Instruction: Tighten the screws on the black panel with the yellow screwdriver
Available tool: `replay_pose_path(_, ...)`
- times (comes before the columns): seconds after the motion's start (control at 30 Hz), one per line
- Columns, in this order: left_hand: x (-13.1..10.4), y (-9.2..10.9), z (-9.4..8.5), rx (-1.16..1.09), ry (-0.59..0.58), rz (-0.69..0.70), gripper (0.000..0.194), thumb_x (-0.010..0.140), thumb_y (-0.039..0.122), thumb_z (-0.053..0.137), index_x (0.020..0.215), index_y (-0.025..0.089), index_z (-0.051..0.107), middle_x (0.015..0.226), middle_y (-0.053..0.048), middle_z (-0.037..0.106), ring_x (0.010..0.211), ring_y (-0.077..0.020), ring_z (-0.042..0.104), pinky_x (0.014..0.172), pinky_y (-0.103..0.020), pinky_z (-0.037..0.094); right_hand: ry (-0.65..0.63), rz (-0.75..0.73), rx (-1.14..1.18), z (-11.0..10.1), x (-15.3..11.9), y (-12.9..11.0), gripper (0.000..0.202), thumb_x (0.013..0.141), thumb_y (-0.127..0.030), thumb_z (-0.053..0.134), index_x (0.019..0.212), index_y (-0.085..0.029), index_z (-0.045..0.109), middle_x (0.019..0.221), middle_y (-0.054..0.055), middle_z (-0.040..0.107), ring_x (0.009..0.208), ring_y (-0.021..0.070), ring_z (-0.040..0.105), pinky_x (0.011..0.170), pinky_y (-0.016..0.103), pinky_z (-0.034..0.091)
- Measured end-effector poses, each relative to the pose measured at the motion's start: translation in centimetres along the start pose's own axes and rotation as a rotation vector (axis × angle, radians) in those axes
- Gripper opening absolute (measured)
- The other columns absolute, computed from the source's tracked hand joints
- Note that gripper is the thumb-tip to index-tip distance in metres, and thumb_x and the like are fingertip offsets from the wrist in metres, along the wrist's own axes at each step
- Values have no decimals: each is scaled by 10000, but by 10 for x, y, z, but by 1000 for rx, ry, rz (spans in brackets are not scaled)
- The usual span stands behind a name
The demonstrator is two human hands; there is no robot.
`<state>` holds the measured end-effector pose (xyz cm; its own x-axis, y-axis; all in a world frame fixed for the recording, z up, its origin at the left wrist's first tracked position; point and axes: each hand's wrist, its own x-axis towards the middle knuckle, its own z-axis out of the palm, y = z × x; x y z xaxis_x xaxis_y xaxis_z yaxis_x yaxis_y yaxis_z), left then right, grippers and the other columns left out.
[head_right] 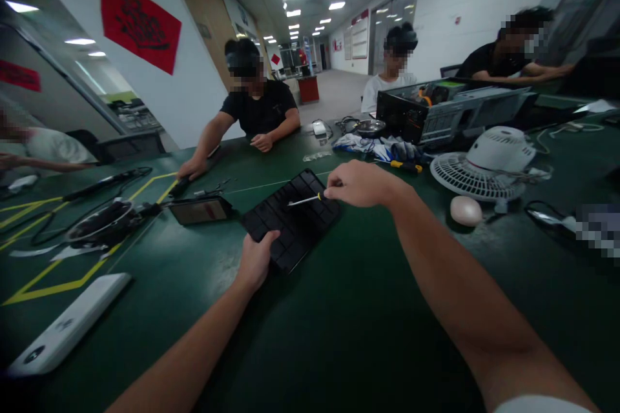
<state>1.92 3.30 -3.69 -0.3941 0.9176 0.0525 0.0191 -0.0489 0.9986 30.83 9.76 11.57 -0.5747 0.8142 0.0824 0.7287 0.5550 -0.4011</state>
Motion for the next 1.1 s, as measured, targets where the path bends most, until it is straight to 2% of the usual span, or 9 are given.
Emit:
replay_pose_path(0.07, 2, -2, 0, -20, 10, 9, 330, 735, 248, 797, 1058, 190, 763, 1105, -107, 816, 1063, -314, 762, 1030, -470, 584, 16, 104, 301, 5, 5, 24, 315, 945, -485, 660, 954, -212, 817, 796, 47, 761, 738, 215, 682, 705, 346, 474)
replay_pose_path(0.13, 4, -5, 0, -40, 10, 18, 341, 745, 224, 797, 1082, 184, 769, 1153, -118, 821, 1105, -323, 762, 1070, -490, 573, 252, 305, 534, 21, 8, 46, 282, 788, -434, 815, 963, -215, 795, 894, 46, 797, 799, 222, 706, 719, 335, 496)
replay_pose_path(0.23, 7, -7, 1, -78, -7, -4, 361, 763, 201, 799, 1122, 177, 771, 1174, -124, 823, 1112, -321, 772, 1083, -500, 577, 454, 430, 517, 61, 3, 72, 218, 739, -328, 791, 914, -214, 727, 971, 68, 804, 932, 248, 719, 832, 354, 520)
replay_pose_path(0.33, 8, -6, 1, -85, -22, -4, 340, 774, 182, 803, 1113, 180, 772, 1183, -126, 824, 1120, -314, 777, 1092, -495, 578, 593, 584, 483, 102, -7, 87, 185, 823, -392, 692, 898, -224, 706, 888, 80, 776, 861, 276, 704, 801, 399, 518)
replay_pose_path(0.43, 10, -4, 0, -94, -37, -2, 326, 789, 167, 800, 1114, 178, 775, 1185, -127, 828, 1106, -308, 788, 1087, -492, 588, 657, 622, 476, 125, -15, 93, 217, 871, -448, 677, 913, -240, 722, 865, 69, 768, 884, 284, 709, 787, 384, 511)
replay_pose_path(0.77, 14, 5, -3, -107, -39, -4, 307, 744, 166, 829, 1047, 170, 782, 1081, -110, 840, 979, -280, 807, 972, -454, 637, 687, 624, 506, 137, -31, 87, 244, 964, -449, 638, 1019, -239, 751, 953, 96, 796, 956, 298, 727, 783, 373, 523)
replay_pose_path(0.9, 20, 15, -26, -44, -55, -53, 300, 666, 191, 860, 949, 159, 765, 917, -72, 821, 856, -255, 794, 888, -412, 641, 667, 603, 522, 137, -35, 84, 235, 972, -447, 640, 978, -237, 744, 955, 85, 794, 949, 280, 729, 786, 356, 513)
replay_pose_path(1.0, 19, 21, -50, -40, -147, -143, 378, 621, 235, 923, 949, 152, 756, 932, -90, 824, 862, -263, 805, 863, -398, 643, 656, 600, 534, 135, -35, 83, 237, 981, -431, 636, 981, -218, 740, 936, 86, 788, 936, 274, 722, 793, 357, 502)
replay_pose_path(1.1, 14, 19, -64, -64, -132, -102, 491, 598, 292, 976, 1017, 152, 761, 1000, -101, 835, 907, -263, 803, 916, -419, 640, 646, 604, 544, 133, -34, 82, 245, 983, -423, 640, 1016, -203, 742, 936, 86, 785, 933, 269, 716, 800, 358, 496)
